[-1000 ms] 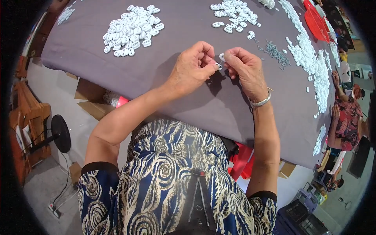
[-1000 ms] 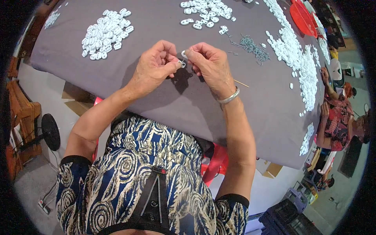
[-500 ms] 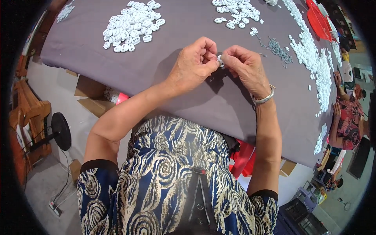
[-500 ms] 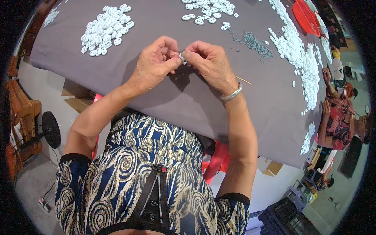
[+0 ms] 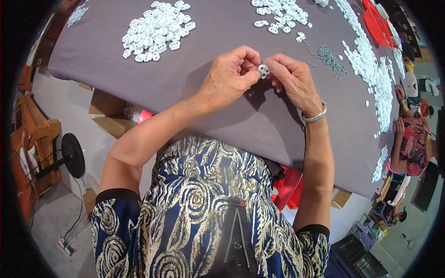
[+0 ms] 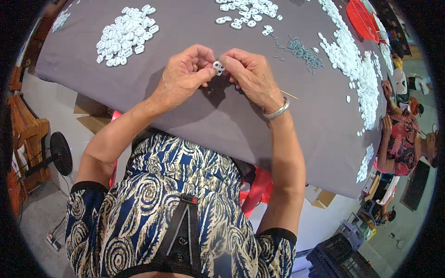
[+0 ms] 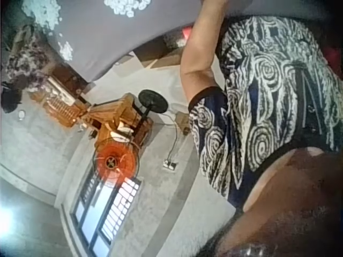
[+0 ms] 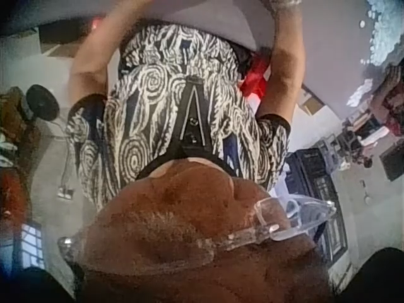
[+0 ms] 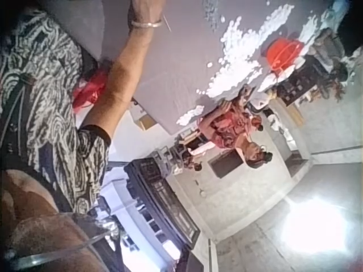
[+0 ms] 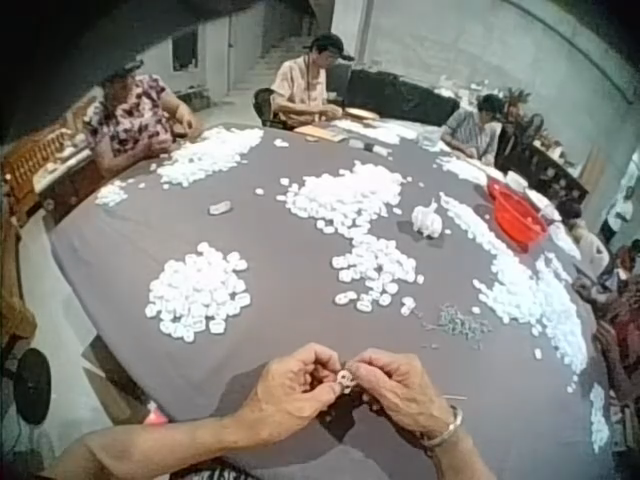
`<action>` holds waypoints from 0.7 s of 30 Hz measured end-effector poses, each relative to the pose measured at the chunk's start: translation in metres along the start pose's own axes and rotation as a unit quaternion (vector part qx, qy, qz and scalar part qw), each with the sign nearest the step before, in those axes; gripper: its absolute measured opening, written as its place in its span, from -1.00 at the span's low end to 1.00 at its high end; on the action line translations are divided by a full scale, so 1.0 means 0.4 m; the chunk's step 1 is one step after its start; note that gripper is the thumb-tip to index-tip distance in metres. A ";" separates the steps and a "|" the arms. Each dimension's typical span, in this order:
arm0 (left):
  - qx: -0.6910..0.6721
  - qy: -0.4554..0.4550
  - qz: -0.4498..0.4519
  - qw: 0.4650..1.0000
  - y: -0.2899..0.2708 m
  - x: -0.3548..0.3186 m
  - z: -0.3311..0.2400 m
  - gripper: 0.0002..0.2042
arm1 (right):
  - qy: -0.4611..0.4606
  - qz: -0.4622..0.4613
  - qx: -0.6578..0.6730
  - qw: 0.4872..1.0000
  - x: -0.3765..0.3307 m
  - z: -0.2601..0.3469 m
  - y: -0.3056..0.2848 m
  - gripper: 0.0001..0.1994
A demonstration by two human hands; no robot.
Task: The person sorts small white plastic components by hand on a table, inspecting them one by one.
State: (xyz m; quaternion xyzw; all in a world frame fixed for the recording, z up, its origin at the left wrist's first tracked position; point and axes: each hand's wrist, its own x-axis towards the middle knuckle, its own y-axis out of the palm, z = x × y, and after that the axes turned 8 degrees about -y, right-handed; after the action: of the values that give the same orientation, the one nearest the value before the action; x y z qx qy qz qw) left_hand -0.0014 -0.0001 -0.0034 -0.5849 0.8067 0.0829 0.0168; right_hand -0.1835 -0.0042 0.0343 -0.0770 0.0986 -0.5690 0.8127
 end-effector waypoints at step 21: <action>-0.022 -0.053 0.068 0.996 -0.020 0.001 -0.019 -0.85 | -0.262 0.024 -0.415 0.871 -0.010 -0.020 0.018 -0.69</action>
State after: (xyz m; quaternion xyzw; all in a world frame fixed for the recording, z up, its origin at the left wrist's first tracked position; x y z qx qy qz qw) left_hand 0.0064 -0.0040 0.0032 -0.5238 0.8405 0.1322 0.0414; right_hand -0.1803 0.0019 0.0250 -0.5511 0.1113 -0.4150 0.7153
